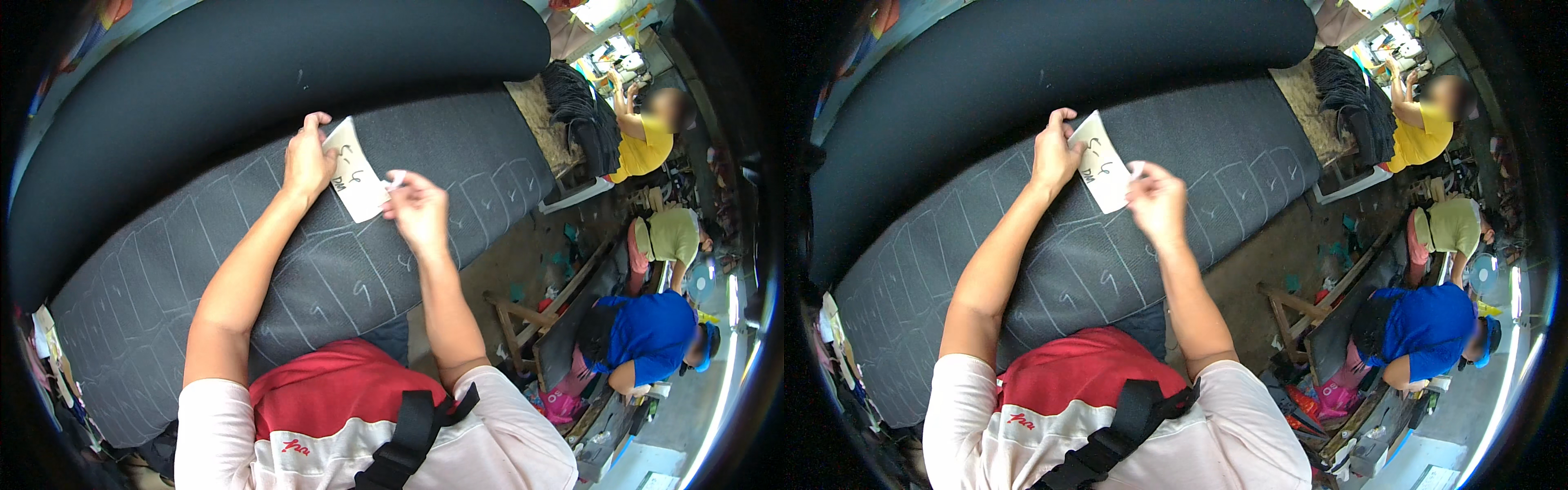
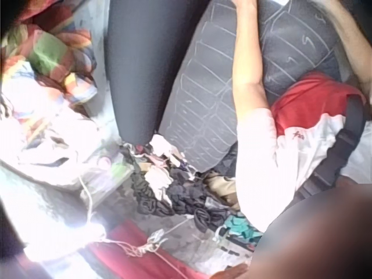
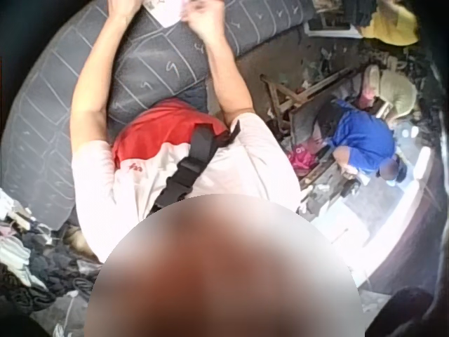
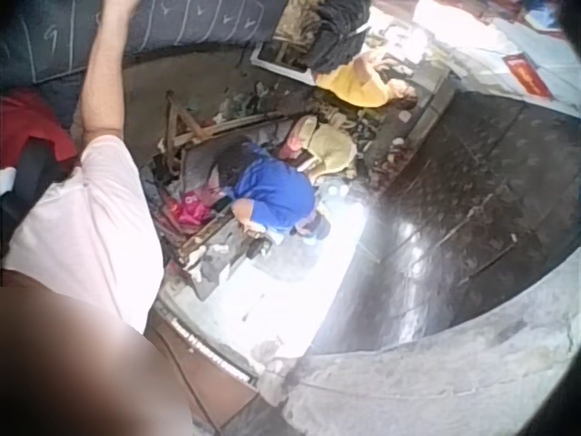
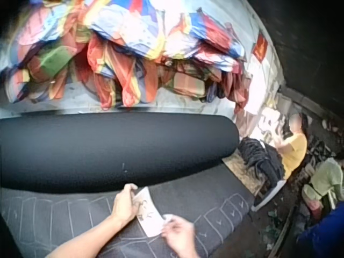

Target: The person uses a small rectangular template and chalk to mark repeated patterns on a large piece of black fabric laid on a curved work surface. They repeatedly position the template, trace its outline, and reposition it to create a series of aligned markings.

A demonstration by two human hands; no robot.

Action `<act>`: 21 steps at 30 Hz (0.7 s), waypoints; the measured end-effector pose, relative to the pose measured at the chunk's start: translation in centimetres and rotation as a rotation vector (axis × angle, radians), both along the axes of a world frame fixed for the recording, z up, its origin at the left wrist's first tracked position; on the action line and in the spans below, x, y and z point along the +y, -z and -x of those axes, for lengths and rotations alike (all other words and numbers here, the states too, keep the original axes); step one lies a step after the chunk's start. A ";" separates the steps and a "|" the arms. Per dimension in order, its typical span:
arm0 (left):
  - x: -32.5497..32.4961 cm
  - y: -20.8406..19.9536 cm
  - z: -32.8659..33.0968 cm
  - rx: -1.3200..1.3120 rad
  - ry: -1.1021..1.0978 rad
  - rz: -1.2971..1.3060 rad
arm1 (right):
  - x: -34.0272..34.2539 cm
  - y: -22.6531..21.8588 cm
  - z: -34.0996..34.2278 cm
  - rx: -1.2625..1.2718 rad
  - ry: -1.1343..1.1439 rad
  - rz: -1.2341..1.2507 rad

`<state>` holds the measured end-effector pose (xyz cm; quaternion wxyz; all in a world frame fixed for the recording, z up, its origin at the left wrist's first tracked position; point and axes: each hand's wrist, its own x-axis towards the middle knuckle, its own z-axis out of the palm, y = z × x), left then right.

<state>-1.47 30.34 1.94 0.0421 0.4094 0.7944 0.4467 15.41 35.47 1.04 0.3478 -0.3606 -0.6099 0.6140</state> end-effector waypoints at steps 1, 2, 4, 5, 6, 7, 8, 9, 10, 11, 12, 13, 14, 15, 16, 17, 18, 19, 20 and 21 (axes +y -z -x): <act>-0.1 -0.2 -0.5 -0.168 0.029 -0.128 | 1.3 -0.5 -0.8 0.054 0.056 0.039; 0.1 -0.3 -1.7 0.027 0.126 -0.429 | 2.6 -1.0 -1.6 0.131 0.089 0.164; 0.3 -0.2 -4.0 0.381 0.287 -0.544 | 4.9 -1.7 -3.0 0.369 0.025 0.382; 0.5 0.1 -4.9 0.437 0.404 -0.586 | 6.0 -1.8 -3.5 0.514 -0.081 0.451; 0.6 0.4 -5.7 0.464 0.478 -0.601 | 7.0 -1.4 -3.5 0.599 -0.144 0.480; 0.8 0.8 -6.4 0.460 0.541 -0.538 | 7.6 -0.7 -3.5 0.483 -0.107 0.380; 1.0 1.3 -6.8 0.399 0.616 -0.494 | 8.4 0.0 -3.5 0.364 -0.118 0.296; 1.3 1.9 -7.1 0.325 0.692 -0.413 | 9.1 0.8 -3.4 0.255 -0.142 0.214; 1.4 2.4 -7.0 0.279 0.723 -0.387 | 9.7 1.7 -3.2 0.133 -0.093 0.179; 1.6 3.0 -6.8 0.309 0.629 -0.307 | 10.2 2.5 -3.1 0.124 -0.144 0.174; 1.9 3.5 -6.5 0.338 0.536 -0.228 | 10.5 3.3 -2.6 0.127 -0.156 0.163; 2.2 4.0 -6.2 0.361 0.450 -0.119 | 10.7 4.1 -1.9 0.107 -0.128 0.173; 2.5 4.4 -5.7 0.327 0.414 0.001 | 10.9 4.7 -1.4 0.112 -0.161 0.130; 2.9 4.8 -5.4 0.369 0.348 0.076 | 10.9 5.2 -0.7 0.101 -0.167 0.086; 3.1 5.2 -5.2 0.352 0.321 0.168 | 11.0 5.4 -0.1 0.068 -0.181 0.050; 3.3 5.4 -5.1 0.333 0.298 0.268 | 11.0 5.6 0.4 0.054 -0.207 0.005; 3.3 5.6 -4.9 0.281 0.302 0.330 | 10.9 5.5 0.9 0.016 -0.184 -0.086; 3.3 5.7 -4.9 0.278 0.300 0.340 | 10.9 5.2 1.2 -0.119 -0.149 -0.259; 3.3 5.7 -4.9 0.271 0.300 0.354 | 10.9 4.8 1.3 -0.244 -0.115 -0.424; 3.1 5.7 -4.9 0.262 0.297 0.367 | 10.9 4.3 1.4 -0.393 -0.076 -0.576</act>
